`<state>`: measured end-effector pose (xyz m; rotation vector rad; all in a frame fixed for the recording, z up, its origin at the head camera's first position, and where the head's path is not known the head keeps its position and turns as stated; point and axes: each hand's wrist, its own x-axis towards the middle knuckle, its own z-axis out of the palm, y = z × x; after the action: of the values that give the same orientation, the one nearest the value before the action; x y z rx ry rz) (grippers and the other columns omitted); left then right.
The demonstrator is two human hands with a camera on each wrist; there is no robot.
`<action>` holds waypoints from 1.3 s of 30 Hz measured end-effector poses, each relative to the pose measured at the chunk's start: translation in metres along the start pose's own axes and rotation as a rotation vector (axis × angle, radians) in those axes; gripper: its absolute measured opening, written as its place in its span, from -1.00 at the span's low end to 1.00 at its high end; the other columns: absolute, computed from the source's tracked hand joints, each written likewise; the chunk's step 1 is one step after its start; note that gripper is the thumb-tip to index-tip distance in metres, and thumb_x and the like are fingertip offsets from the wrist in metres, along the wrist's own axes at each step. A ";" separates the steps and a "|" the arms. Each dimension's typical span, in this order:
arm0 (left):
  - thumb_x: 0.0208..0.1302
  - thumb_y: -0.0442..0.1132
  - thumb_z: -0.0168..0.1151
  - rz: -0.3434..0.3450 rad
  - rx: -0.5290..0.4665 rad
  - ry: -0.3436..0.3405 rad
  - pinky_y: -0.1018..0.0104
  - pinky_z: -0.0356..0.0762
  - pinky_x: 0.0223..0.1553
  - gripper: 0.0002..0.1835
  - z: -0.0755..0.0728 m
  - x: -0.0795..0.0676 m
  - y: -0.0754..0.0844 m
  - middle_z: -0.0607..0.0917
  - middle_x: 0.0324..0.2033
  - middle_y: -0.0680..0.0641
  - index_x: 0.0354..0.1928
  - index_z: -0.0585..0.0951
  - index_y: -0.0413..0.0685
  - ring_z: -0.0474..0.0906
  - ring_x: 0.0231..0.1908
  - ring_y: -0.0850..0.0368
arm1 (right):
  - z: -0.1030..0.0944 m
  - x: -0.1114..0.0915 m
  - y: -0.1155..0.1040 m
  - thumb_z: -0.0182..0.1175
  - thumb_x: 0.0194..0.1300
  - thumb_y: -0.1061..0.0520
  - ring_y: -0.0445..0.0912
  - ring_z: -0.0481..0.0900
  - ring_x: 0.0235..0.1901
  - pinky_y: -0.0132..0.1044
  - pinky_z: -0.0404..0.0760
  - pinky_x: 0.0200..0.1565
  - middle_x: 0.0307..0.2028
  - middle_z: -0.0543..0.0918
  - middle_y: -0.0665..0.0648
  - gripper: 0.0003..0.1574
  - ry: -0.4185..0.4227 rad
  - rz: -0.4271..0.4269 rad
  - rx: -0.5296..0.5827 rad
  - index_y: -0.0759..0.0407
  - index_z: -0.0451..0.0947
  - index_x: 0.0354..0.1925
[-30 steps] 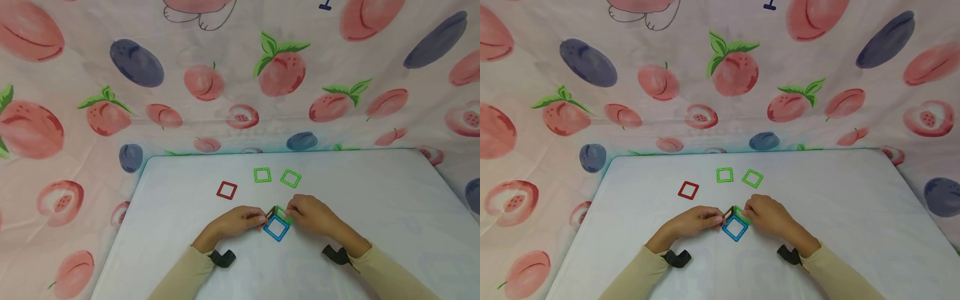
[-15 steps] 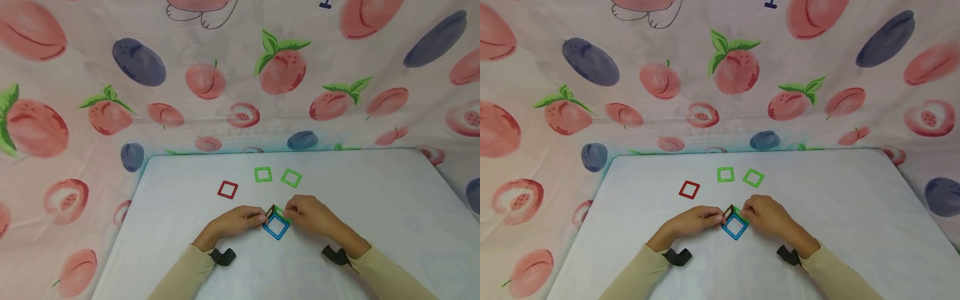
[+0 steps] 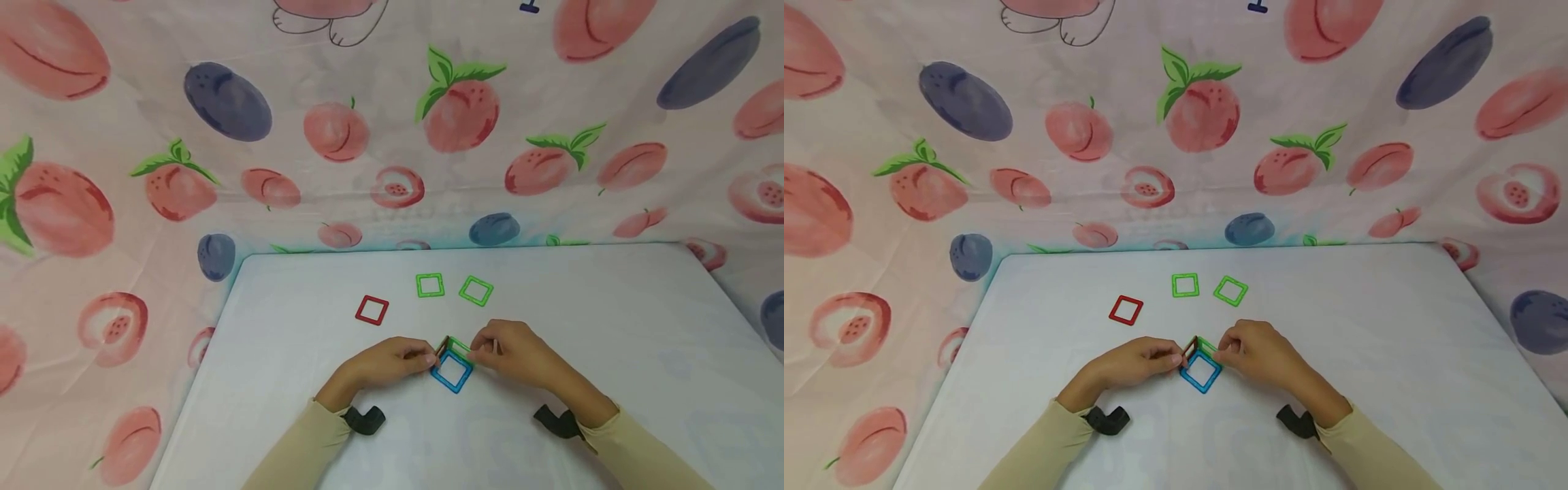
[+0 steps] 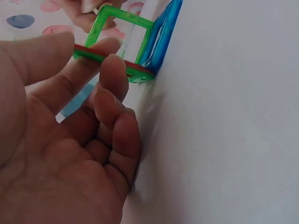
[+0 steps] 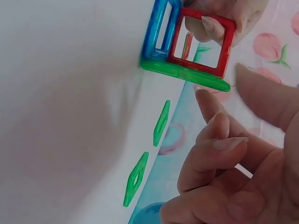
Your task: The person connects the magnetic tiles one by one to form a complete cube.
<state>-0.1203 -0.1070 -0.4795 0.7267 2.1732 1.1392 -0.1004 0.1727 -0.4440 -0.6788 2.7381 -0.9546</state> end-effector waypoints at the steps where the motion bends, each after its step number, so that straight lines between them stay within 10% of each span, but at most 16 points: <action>1: 0.56 0.09 0.05 -0.014 -0.006 0.003 0.33 0.44 -0.03 -0.72 0.000 0.000 0.000 0.66 -0.26 0.19 -0.03 0.72 0.27 0.52 -0.15 0.29 | 0.000 0.000 0.001 0.40 0.31 0.06 -0.29 0.40 -0.47 -0.39 0.45 -0.43 -0.48 0.52 -0.15 -0.91 -0.005 -0.008 0.003 0.04 0.75 -0.27; 8: 0.57 0.08 0.04 -0.075 -0.153 0.068 0.33 0.37 -0.19 -0.64 -0.001 0.001 -0.001 0.55 -0.42 0.03 -0.16 0.67 0.01 0.44 -0.29 0.19 | 0.001 0.004 0.005 0.36 0.35 0.09 -0.29 0.43 -0.44 -0.41 0.49 -0.39 -0.42 0.58 -0.17 -0.91 -0.018 -0.039 0.018 0.05 0.75 -0.19; 13: 0.59 0.04 0.02 -0.085 -0.262 0.104 0.27 0.44 -0.09 -0.73 0.001 0.002 -0.001 0.61 -0.34 -0.07 0.12 0.60 0.18 0.50 -0.25 0.12 | 0.002 0.012 0.008 0.31 0.41 0.03 -0.28 0.46 -0.42 -0.40 0.51 -0.35 -0.39 0.64 -0.13 -0.85 -0.065 -0.061 0.076 0.03 0.73 -0.14; 39: 0.58 0.13 0.00 -0.134 -0.230 0.156 0.27 0.31 -0.20 -0.52 0.006 0.008 0.008 0.55 -0.46 0.03 -0.21 0.76 -0.03 0.45 -0.29 0.19 | 0.005 0.040 0.016 0.27 0.44 -0.02 -0.21 0.49 -0.53 -0.34 0.51 -0.43 -0.45 0.71 -0.01 -0.81 -0.160 0.013 0.231 0.03 0.74 -0.20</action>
<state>-0.1199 -0.0946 -0.4772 0.3976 2.1332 1.3843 -0.1402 0.1624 -0.4584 -0.6635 2.4422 -1.1380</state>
